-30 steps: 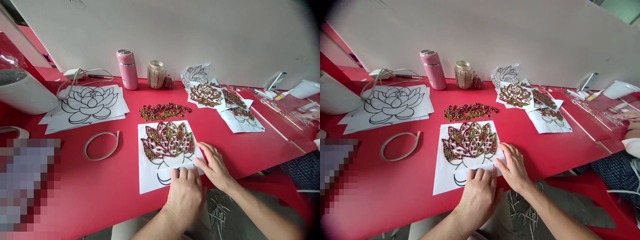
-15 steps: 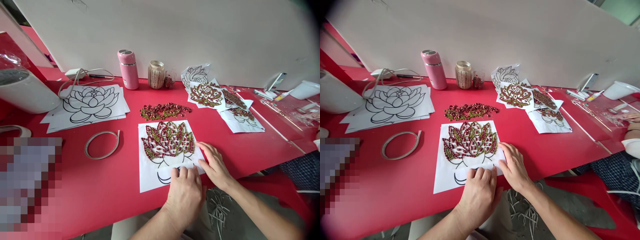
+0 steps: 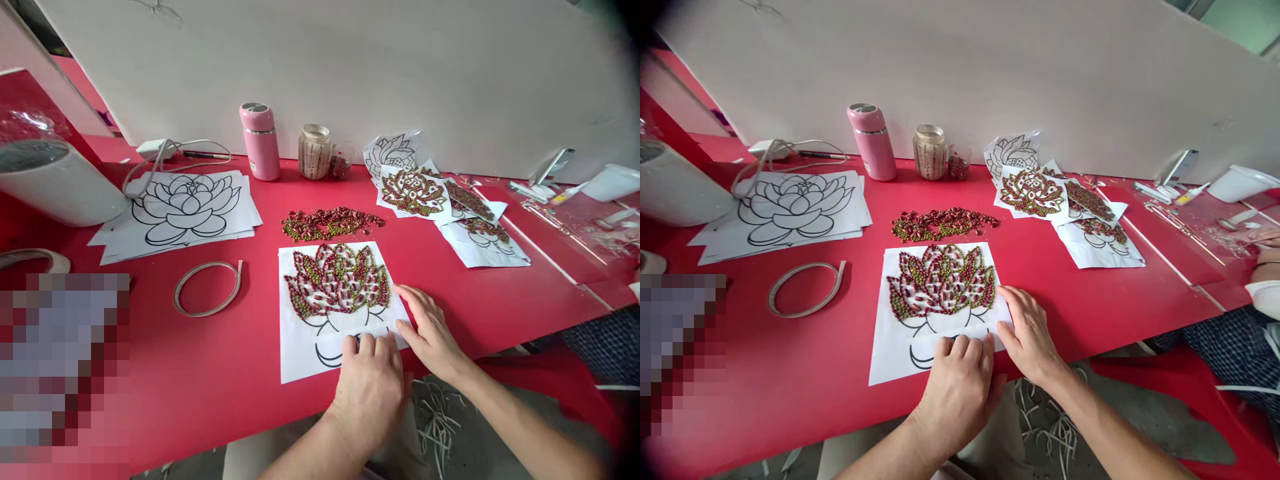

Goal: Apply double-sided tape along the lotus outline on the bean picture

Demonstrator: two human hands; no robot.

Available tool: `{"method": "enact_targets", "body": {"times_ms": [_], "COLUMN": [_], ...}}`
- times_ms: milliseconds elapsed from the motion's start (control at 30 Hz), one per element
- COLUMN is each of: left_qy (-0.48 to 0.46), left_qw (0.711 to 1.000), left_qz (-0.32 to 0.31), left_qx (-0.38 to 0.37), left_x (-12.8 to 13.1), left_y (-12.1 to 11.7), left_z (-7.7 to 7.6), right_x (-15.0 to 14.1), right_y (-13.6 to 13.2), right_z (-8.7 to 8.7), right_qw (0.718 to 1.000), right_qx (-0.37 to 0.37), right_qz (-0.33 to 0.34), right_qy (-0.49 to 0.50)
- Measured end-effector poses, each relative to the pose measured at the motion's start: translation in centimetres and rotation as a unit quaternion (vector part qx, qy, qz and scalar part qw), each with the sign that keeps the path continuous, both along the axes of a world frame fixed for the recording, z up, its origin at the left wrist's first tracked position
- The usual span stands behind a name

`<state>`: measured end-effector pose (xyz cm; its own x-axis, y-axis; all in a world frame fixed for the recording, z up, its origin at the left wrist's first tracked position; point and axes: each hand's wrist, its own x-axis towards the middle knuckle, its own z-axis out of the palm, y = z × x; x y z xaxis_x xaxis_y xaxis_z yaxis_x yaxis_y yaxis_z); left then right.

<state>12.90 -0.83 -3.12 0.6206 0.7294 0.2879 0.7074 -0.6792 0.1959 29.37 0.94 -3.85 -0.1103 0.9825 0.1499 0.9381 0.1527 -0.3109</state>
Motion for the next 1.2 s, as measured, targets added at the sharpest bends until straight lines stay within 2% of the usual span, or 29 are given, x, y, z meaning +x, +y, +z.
{"method": "enact_targets", "body": {"times_ms": [400,833,1067,1200], "left_qy": [-0.003,0.005,0.016,0.02], "left_qw": [1.0,1.0,0.999,0.999], "left_qz": [0.004,-0.002,-0.003,-0.003], "left_qx": [-0.002,-0.016,-0.029,-0.036], "left_x": [0.0,0.1,-0.1,-0.1], "left_y": [-0.1,0.0,-0.1,-0.1], "left_z": [-0.1,-0.2,0.1,0.1], "right_x": [-0.4,0.2,0.4,1.1], "right_y": [0.2,0.0,0.2,0.2], "right_z": [-0.1,-0.2,-0.3,0.5], "right_qw": [1.0,1.0,0.998,0.993], "right_qx": [0.008,0.013,0.055,0.106], "right_qz": [-0.022,0.009,0.021,0.03], "right_qy": [-0.003,0.018,0.035,0.044]}}
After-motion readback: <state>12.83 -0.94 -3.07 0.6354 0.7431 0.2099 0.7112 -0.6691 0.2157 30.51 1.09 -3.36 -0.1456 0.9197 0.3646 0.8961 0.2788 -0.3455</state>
